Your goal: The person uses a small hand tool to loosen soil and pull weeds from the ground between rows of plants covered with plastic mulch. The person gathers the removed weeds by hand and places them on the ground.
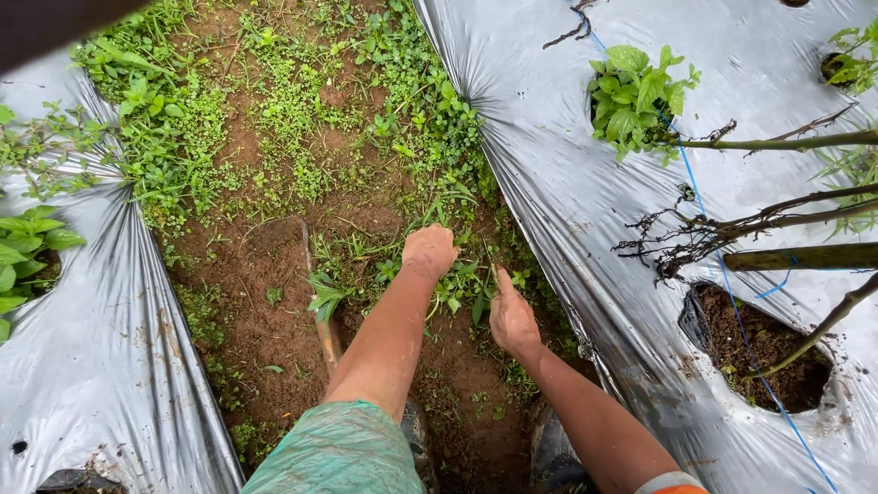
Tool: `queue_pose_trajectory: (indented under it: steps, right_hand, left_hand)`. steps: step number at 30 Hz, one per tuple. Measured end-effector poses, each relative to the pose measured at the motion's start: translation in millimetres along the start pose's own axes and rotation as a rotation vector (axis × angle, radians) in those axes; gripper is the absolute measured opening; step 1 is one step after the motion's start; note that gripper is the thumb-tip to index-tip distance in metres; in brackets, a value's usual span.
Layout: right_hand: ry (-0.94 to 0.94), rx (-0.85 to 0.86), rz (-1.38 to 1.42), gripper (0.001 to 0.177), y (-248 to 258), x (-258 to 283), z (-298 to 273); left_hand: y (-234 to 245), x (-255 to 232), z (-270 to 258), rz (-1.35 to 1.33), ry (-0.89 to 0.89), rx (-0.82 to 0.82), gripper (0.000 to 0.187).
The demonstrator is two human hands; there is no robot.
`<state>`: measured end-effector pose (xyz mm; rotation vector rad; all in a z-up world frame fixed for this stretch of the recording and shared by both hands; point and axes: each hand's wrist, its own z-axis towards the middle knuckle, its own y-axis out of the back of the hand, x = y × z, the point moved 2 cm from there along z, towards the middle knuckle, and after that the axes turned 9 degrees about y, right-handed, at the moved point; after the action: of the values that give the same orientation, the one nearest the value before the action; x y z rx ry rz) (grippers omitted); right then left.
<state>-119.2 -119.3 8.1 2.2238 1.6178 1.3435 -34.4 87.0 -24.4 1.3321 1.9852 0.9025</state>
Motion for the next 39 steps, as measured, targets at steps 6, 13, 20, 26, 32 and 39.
queue_pose_trajectory:
  steps: [6, 13, 20, 26, 32, 39]
  right_hand:
    - [0.104, 0.127, -0.168, 0.059, -2, 22, -21]
    - [0.086, -0.011, -0.220, 0.050, 54, 67, -55]
    - [0.009, 0.040, 0.103, 0.060, 37, 86, -48]
    - [0.178, 0.201, -0.164, 0.063, -54, 54, -24]
    - [0.228, 0.019, 0.035, 0.057, -50, 77, -43]
    - [0.224, -0.126, 0.112, 0.055, -33, 108, -74]
  left_hand:
    - [23, 2, -34, 0.067, 0.047, -0.038, 0.034]
    - [-30, 43, -8, 0.162, 0.074, -0.042, 0.027]
    - [-41, 69, -31, 0.224, 0.086, 0.061, 0.026]
    - [-20, 83, -37, 0.238, 0.089, -0.022, 0.024]
    - [29, 80, -92, 0.008, -0.137, -0.023, 0.036]
    - [-3, 86, -69, 0.204, -0.229, -0.092, 0.023]
